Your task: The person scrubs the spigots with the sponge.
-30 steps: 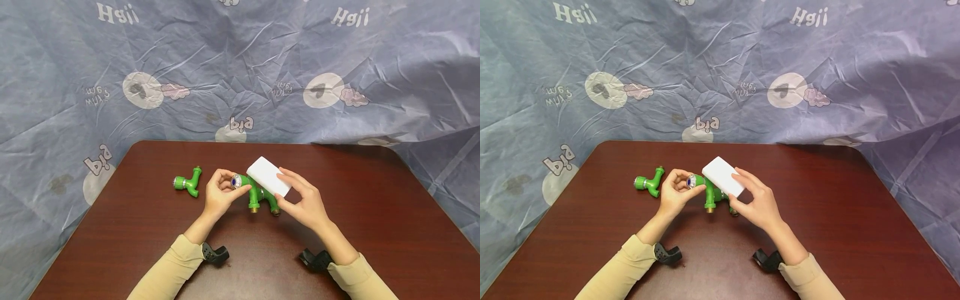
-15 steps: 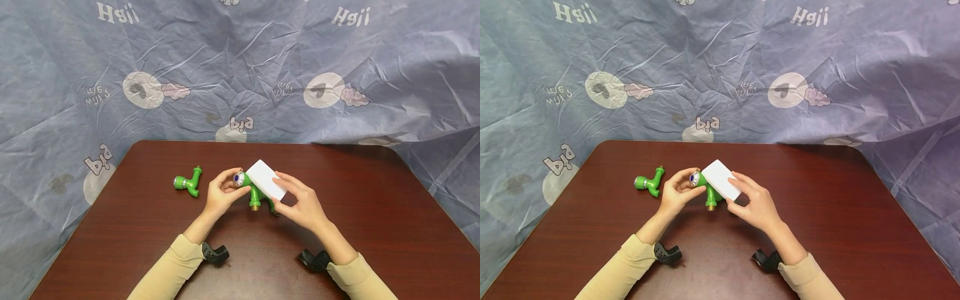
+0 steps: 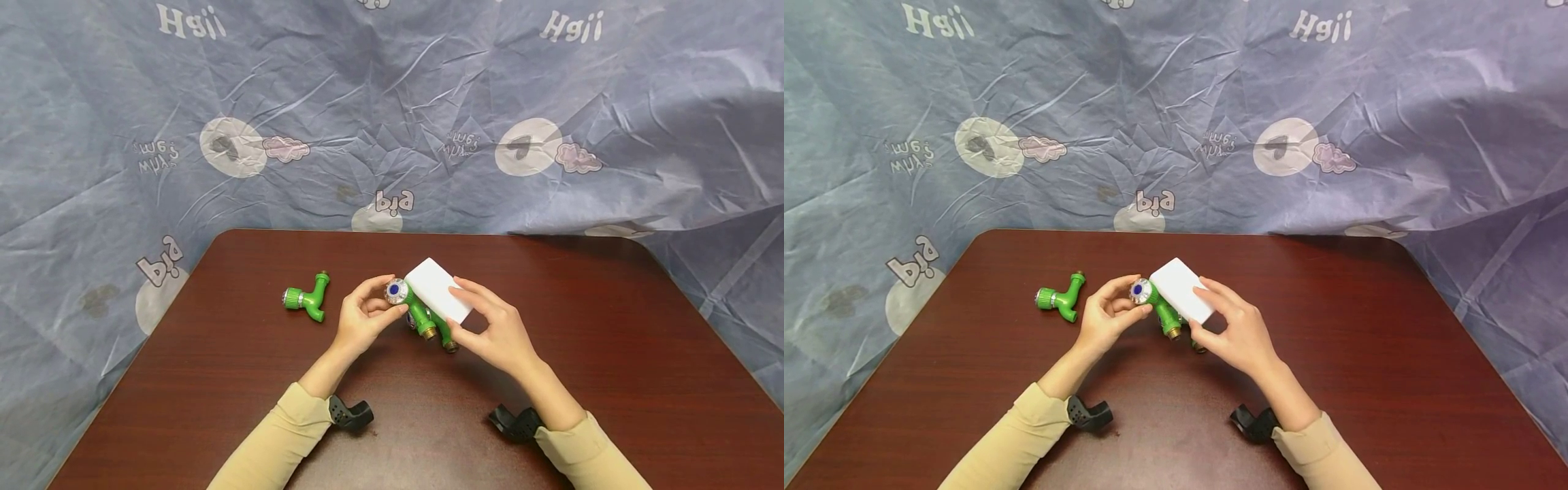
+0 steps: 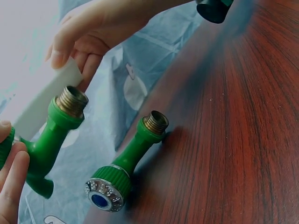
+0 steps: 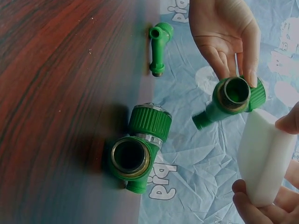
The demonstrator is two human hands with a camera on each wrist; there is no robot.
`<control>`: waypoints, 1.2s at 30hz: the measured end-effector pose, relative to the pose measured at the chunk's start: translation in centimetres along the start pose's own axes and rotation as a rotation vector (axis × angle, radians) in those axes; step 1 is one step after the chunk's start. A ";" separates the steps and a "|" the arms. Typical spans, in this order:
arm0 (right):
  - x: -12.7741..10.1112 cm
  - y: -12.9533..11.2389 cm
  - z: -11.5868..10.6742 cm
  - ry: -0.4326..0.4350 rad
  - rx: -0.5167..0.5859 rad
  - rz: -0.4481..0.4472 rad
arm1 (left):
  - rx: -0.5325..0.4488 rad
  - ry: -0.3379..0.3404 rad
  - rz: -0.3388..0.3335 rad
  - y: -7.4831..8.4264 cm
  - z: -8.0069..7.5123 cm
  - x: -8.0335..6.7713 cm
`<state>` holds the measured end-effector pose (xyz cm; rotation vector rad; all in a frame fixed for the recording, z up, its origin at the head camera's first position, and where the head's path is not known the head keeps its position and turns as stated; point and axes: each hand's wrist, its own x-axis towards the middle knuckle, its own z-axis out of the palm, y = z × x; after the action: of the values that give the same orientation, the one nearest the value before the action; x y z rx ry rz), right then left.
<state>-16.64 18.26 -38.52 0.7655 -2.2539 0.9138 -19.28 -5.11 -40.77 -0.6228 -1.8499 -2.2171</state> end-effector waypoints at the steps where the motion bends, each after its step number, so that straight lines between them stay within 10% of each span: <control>1: 0.0 0.0 0.0 0.001 -0.001 -0.001 | -0.001 0.003 -0.003 0.0 0.0 0.0; 15: -0.3 0.2 0.0 -0.074 -0.053 -0.006 | 0.072 0.199 0.046 2.7 0.6 -0.1; 36: 0.0 0.1 -0.1 -0.071 -0.037 -0.091 | 0.129 0.208 0.077 2.6 0.6 -0.3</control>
<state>-16.68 18.39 -38.52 0.8887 -2.2701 0.8112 -17.92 -5.13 -38.50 -0.4150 -1.8131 -2.0105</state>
